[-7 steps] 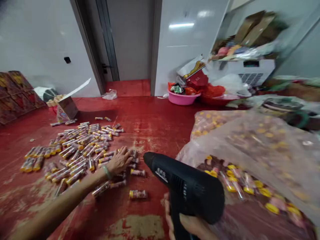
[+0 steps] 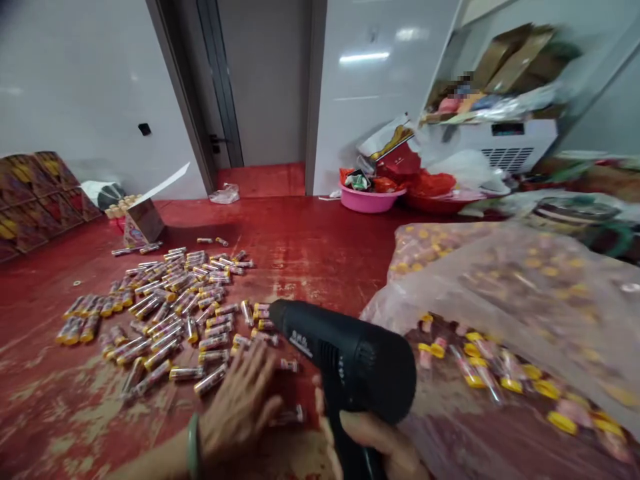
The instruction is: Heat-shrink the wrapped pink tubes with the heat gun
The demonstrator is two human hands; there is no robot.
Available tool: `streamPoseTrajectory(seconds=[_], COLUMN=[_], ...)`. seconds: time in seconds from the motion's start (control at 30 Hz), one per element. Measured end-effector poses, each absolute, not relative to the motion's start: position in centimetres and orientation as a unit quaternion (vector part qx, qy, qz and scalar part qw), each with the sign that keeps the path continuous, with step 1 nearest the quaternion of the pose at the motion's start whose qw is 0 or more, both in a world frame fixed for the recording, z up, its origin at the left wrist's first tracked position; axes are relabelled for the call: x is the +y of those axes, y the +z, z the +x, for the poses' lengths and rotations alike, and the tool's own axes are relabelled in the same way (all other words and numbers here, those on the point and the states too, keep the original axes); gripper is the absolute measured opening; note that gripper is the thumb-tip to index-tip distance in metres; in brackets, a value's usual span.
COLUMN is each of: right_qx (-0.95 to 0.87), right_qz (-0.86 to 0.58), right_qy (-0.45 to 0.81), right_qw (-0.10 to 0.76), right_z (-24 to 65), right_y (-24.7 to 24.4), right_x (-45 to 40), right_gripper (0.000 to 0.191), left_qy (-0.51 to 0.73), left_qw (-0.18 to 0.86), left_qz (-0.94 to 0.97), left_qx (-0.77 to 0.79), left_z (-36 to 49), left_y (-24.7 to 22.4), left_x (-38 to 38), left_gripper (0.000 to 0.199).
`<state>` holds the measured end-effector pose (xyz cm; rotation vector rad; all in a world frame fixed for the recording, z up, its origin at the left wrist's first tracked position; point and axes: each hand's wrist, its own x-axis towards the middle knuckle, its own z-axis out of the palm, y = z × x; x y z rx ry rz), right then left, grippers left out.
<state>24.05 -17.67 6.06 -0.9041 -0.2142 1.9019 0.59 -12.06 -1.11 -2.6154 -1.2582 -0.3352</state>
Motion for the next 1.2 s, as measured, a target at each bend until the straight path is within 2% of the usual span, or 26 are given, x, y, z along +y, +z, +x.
streamPoseTrajectory(seconds=[0.07, 0.17, 0.33, 0.47, 0.6, 0.8, 0.97, 1.2], right_qx=[-0.139, -0.167, -0.136, -0.169, -0.194, -0.227, -0.256, -0.282], right_qz=[-0.378, -0.384, -0.382, -0.387, -0.36, -0.298, -0.271, -0.296], right_qy=[0.748, 0.723, 0.777, 0.755, 0.753, 0.829, 0.813, 0.83], right_qw=[0.527, 0.55, 0.482, 0.501, 0.515, 0.415, 0.449, 0.38], right_z=[24.2, 23.8, 22.3, 22.2, 21.4, 17.5, 15.3, 14.7], right_y=[6.1, 6.4, 6.3, 6.5, 7.0, 6.4, 6.5, 6.7], right_x=[-16.7, -16.1, -17.2, -16.3, -14.2, -11.1, -6.9, -7.8], right_gripper=[0.037, 0.035, 0.04, 0.038, 0.03, 0.03, 0.021, 0.022], left_qy=[-0.11, -0.114, -0.118, -0.111, -0.1, -0.115, -0.112, -0.114], left_qw=[0.103, 0.101, 0.082, 0.094, 0.1, 0.14, 0.152, 0.136], left_qz=[-0.937, -0.958, -0.921, -0.897, -0.895, -0.881, -0.866, -0.856], left_qx=[-0.314, -0.244, -0.361, -0.418, -0.424, -0.436, -0.463, -0.485], left_z=[1.8, 3.2, 1.5, -1.9, -4.2, -5.6, -6.9, -7.4], left_y=[-1.9, -2.9, -3.0, -2.7, -2.7, -2.1, -1.6, -2.6], left_x=[-14.8, -16.0, -13.6, -12.7, -12.8, -13.5, -14.6, -14.5], left_gripper=[0.067, 0.06, 0.049, 0.045, 0.046, 0.054, 0.053, 0.053])
